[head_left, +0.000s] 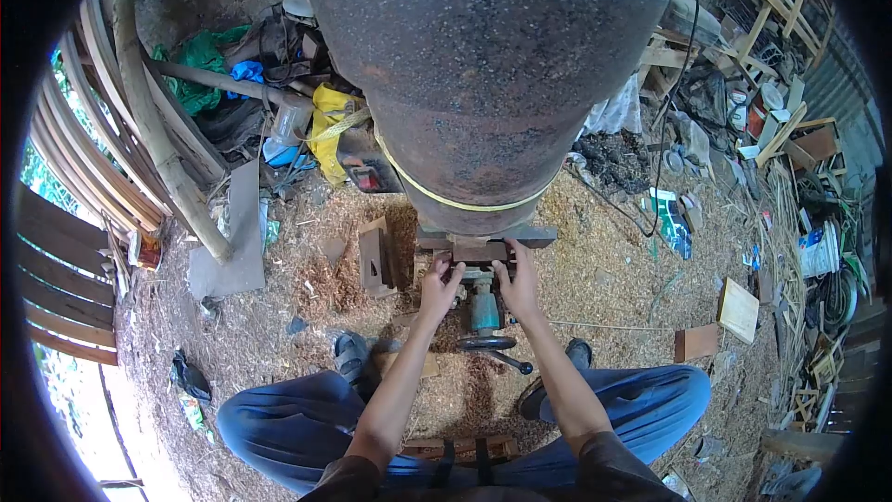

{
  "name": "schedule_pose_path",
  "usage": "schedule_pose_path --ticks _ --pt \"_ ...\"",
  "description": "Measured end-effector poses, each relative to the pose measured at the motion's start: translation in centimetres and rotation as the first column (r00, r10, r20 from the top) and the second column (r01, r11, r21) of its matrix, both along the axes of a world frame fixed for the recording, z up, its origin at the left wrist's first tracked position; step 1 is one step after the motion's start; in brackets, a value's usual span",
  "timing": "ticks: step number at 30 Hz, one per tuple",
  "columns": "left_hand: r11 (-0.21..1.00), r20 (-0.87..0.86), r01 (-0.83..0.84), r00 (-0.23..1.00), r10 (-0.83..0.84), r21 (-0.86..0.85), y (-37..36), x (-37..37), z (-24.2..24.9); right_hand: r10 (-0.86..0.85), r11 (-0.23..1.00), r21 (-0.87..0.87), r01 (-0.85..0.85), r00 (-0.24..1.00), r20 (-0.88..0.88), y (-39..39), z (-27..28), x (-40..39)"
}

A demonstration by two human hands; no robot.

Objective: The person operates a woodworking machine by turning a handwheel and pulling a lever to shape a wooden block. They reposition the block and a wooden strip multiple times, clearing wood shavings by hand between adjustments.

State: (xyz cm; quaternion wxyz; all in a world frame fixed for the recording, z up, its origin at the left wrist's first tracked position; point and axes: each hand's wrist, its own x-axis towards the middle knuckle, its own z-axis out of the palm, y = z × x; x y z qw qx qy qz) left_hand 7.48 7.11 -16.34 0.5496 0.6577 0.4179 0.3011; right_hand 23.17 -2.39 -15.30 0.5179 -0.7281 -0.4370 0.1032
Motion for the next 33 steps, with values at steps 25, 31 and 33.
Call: schedule_pose_path --ticks 25,31,33 --pt "0.969 0.111 -0.202 0.976 0.187 0.143 -1.3 0.8 2.3 -0.085 0.992 0.087 0.094 0.991 -0.102 1.3 4.5 -0.5" --pt "0.971 -0.067 -0.165 0.982 0.178 0.174 -1.1 0.6 2.7 -0.046 0.996 0.064 0.056 0.987 -0.153 0.3 5.0 0.1" --pt "0.979 0.003 -0.149 0.989 0.150 0.138 -2.3 -0.3 1.3 -0.031 0.999 0.017 0.034 0.991 -0.132 -0.1 2.3 0.1"
